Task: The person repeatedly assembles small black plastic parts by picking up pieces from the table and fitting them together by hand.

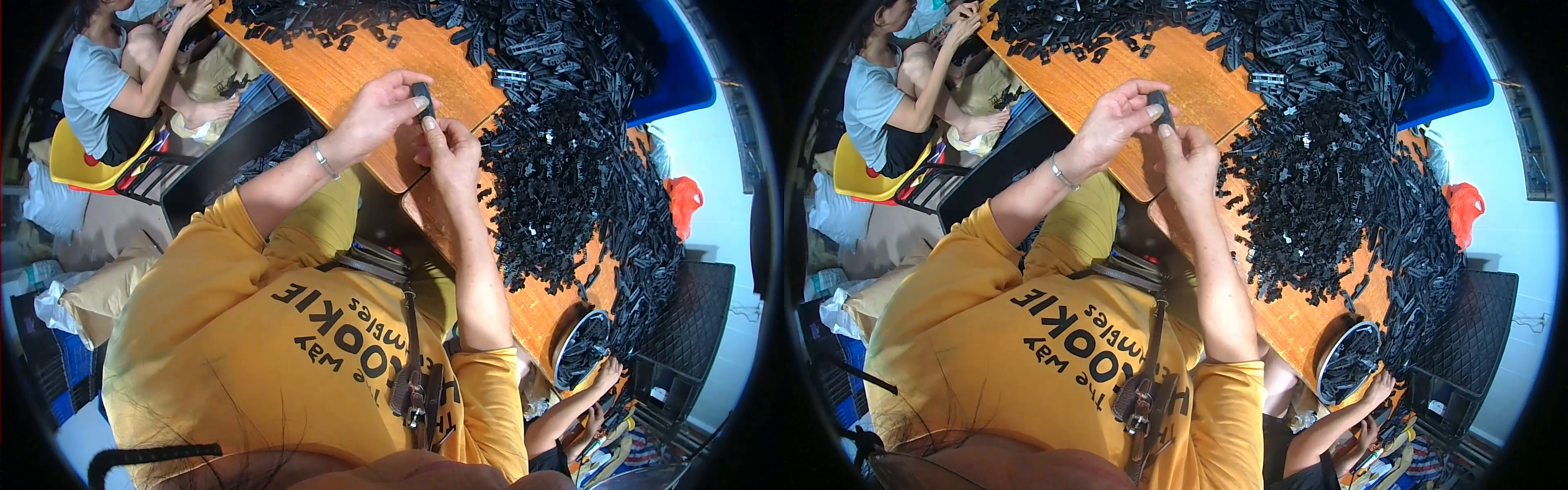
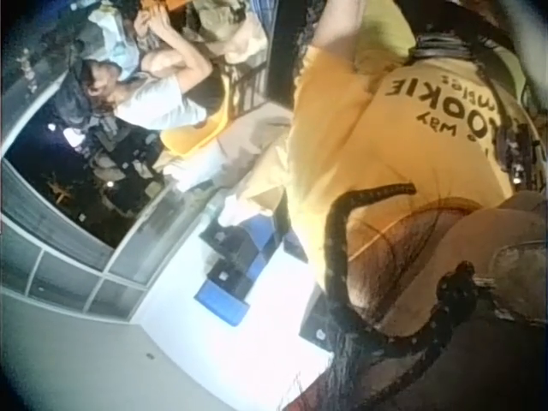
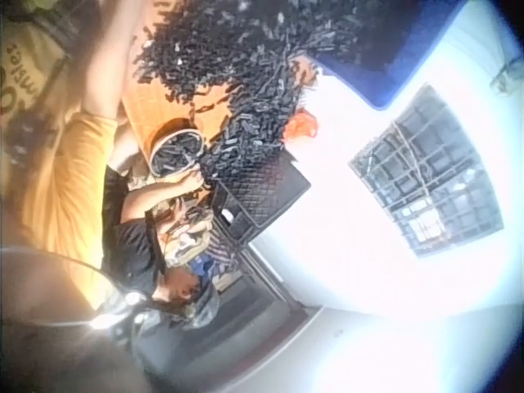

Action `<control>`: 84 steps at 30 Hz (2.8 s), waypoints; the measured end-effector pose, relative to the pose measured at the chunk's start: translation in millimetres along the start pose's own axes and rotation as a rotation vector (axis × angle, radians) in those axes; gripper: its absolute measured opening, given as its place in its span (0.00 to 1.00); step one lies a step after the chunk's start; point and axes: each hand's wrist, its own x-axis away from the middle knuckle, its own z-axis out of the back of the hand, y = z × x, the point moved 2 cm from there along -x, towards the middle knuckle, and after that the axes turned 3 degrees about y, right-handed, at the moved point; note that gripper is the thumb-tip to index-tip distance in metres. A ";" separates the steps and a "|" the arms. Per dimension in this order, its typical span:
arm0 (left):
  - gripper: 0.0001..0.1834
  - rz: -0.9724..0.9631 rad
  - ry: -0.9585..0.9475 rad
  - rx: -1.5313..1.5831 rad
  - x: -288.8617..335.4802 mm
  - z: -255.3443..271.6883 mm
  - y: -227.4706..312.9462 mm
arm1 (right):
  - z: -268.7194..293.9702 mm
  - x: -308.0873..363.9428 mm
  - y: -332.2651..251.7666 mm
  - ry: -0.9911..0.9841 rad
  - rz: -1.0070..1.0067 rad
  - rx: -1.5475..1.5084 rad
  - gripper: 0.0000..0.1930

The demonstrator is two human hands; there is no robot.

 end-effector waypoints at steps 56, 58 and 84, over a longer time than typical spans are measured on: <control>0.20 0.281 -0.294 0.106 -69.3 -42.8 -26.1 | 63.0 -49.3 -15.6 0.368 0.592 0.387 0.08; 0.19 0.283 -0.285 0.122 -68.3 -40.8 -23.6 | 60.6 -44.0 -23.8 0.381 0.695 0.444 0.08; 0.23 0.254 -0.332 0.316 -71.2 -19.1 -24.7 | 62.7 -25.3 -58.0 0.180 0.886 0.556 0.09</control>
